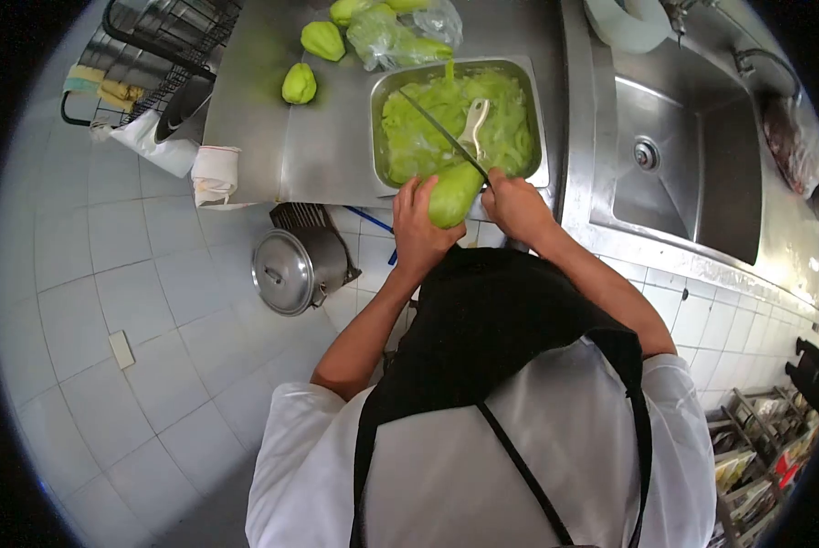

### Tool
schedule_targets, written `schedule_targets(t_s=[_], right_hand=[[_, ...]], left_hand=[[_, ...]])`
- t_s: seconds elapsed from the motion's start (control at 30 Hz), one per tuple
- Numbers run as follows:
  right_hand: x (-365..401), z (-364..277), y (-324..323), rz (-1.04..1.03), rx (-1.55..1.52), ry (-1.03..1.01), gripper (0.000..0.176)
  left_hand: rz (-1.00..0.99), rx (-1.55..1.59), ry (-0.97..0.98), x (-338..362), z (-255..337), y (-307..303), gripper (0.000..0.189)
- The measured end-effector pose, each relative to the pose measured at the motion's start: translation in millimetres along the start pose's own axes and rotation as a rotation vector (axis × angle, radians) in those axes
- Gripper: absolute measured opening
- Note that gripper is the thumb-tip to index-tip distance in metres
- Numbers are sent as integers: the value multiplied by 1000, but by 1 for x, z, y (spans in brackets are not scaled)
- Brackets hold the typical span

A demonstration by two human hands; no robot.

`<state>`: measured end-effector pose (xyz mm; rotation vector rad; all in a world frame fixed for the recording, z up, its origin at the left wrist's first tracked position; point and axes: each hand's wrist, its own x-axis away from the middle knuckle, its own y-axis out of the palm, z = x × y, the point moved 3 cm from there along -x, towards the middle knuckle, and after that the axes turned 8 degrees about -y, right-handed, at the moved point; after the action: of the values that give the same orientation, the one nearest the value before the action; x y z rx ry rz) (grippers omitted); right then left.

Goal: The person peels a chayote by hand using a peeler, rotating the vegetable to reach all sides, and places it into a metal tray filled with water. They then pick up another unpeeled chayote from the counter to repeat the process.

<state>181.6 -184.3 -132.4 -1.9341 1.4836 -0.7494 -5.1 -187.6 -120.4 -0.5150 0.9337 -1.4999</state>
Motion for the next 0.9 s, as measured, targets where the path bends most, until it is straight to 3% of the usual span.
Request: schedule_targets(t_s=[0.47, 0.57, 0.67, 0.77, 0.9], right_hand=[[-18, -3, 7, -48, 43, -36, 29], [-18, -1, 8, -18, 0, -27, 28], [-19, 3, -2, 65, -7, -15, 27], [-18, 4, -22, 136, -25, 16, 26], [-21, -4, -39, 189, 29, 36, 26]], left_hand=[[-22, 134, -136, -7, -7, -12, 74], [-112, 298, -312, -2, -20, -5, 76], [-173, 836, -672, 6, -28, -5, 67], [-234, 1432, -679, 9, -37, -15, 58], [-252, 1622, -642, 7, -48, -32, 65]])
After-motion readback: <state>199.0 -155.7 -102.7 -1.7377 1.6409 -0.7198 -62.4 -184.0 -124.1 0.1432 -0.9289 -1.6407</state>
